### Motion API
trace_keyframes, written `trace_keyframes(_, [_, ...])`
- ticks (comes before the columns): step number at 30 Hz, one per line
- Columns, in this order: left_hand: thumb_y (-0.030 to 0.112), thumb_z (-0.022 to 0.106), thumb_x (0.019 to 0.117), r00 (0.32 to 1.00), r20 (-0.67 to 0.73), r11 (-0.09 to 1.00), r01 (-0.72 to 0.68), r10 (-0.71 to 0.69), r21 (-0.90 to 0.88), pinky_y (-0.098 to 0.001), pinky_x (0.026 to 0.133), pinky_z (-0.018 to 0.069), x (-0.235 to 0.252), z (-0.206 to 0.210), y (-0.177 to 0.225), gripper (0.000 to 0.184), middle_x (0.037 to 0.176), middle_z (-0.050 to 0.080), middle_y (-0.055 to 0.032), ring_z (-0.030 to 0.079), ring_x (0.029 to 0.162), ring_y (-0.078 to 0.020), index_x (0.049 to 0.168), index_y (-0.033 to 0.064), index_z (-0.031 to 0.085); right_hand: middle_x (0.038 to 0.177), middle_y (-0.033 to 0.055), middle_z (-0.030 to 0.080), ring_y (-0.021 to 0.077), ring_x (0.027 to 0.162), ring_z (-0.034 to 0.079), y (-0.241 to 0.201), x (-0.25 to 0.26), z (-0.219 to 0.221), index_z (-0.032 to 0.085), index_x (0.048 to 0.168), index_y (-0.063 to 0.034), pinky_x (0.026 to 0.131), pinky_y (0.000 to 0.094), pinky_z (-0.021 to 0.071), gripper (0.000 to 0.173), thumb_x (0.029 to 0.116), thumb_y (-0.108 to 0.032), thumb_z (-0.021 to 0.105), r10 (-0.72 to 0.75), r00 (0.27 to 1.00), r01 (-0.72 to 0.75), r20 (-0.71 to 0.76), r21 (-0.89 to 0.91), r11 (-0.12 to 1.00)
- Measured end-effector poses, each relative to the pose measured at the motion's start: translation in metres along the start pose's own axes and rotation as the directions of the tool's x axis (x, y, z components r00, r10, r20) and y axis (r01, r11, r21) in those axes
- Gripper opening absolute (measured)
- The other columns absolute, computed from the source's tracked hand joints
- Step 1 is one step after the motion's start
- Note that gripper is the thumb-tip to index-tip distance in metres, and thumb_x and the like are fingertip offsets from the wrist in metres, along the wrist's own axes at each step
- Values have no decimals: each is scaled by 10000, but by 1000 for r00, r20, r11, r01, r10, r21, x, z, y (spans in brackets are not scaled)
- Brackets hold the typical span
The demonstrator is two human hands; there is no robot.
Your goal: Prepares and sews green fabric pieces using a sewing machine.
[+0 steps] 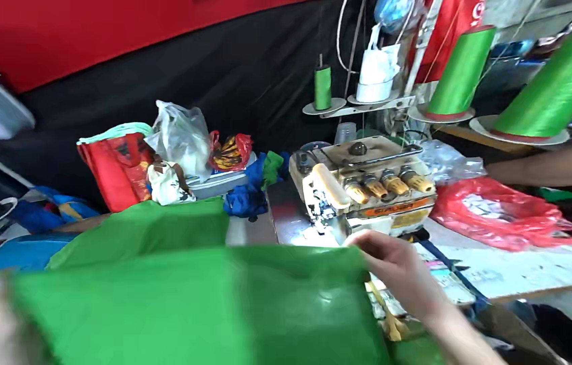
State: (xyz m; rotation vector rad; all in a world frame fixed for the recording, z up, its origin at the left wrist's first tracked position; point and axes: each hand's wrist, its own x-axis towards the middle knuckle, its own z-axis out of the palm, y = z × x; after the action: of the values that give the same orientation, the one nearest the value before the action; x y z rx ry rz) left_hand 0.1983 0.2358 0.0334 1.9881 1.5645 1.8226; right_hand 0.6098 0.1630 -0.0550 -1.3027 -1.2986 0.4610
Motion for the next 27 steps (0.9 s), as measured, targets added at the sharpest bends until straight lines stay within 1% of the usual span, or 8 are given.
trace_keyframes(3, [269, 540, 1053, 969, 242, 992, 24, -53, 122, -540, 978, 510, -2, 64, -58, 501, 1316, 566, -335, 623, 1159, -380, 1349, -133, 497, 601, -53, 500, 54, 524, 472, 22, 12, 22, 696, 966, -87, 520, 260, 425, 88, 908, -133, 647, 114, 991, -126, -63, -239, 963])
trace_keyframes(5, [241, 569, 1020, 921, 354, 975, -207, 164, 86, -613, 1042, 454, -31, 104, -35, 471, 1347, 534, -375, 543, 1257, -506, 1294, -141, 559, 607, -72, 504, 31, 530, 468, 26, 11, 26, 711, 988, -104, 519, 238, 420, 139, 903, -187, 640, 110, 990, -128, -84, -257, 958])
trace_keyframes(8, [224, 626, 990, 807, 409, 901, -420, 425, -108, -471, 1020, 501, -89, 156, 21, 318, 1286, 628, -250, 609, 1211, -360, 1208, 1, 686, 634, -95, 536, 7, 544, 486, 33, 9, 28, 722, 968, -141, 521, 224, 428, 174, 886, -269, 636, 95, 990, -119, -107, -249, 961])
trace_keyframes(11, [270, 631, 977, 710, 439, 834, -494, 551, -247, -491, 1039, 476, -116, 199, 48, 334, 1299, 642, -194, 597, 1249, -336, 1248, 79, 667, 737, -67, 607, 24, 628, 554, 35, 9, 31, 729, 927, -133, 572, 234, 484, 183, 861, -279, 642, 26, 988, -67, -151, -274, 959])
trace_keyframes(16, [270, 640, 977, 765, 464, 866, -239, 446, -439, -362, 984, 509, -97, 223, 47, 170, 1111, 701, -30, 641, 1095, -134, 998, 159, 767, 813, -29, 636, 10, 725, 616, 31, -1, 31, 667, 867, -95, 648, 174, 526, 111, 833, -201, 675, -40, 988, 15, -147, -162, 987])
trace_keyframes(20, [324, 580, 1036, 724, 514, 836, -161, 461, -524, -163, 827, 526, -74, 220, 62, 291, 916, 679, 27, 630, 902, 13, 924, 104, 733, 953, 41, 679, 23, 763, 662, 27, -18, 32, 580, 1054, 1, 676, 189, 578, 276, 898, -167, 734, -5, 997, 7, -72, 33, 999])
trace_keyframes(24, [326, 534, 1058, 679, 519, 805, -184, 519, -564, -96, 683, 465, -60, 223, 79, 337, 785, 592, 24, 556, 743, 40, 882, 69, 662, 995, 117, 706, 106, 781, 702, 11, -40, 27, 507, 1144, 64, 693, 289, 595, 328, 905, -33, 709, 54, 995, -65, 88, 130, 989])
trace_keyframes(27, [272, 596, 995, 678, 527, 859, -389, 512, -335, -221, 662, 554, -63, 237, 75, 219, 823, 643, 4, 638, 750, -59, 901, 102, 697, 1001, 50, 681, 29, 903, 687, 15, -54, 30, 477, 1101, -10, 814, 239, 594, 258, 946, -13, 684, 5, 1000, -12, 26, 269, 963])
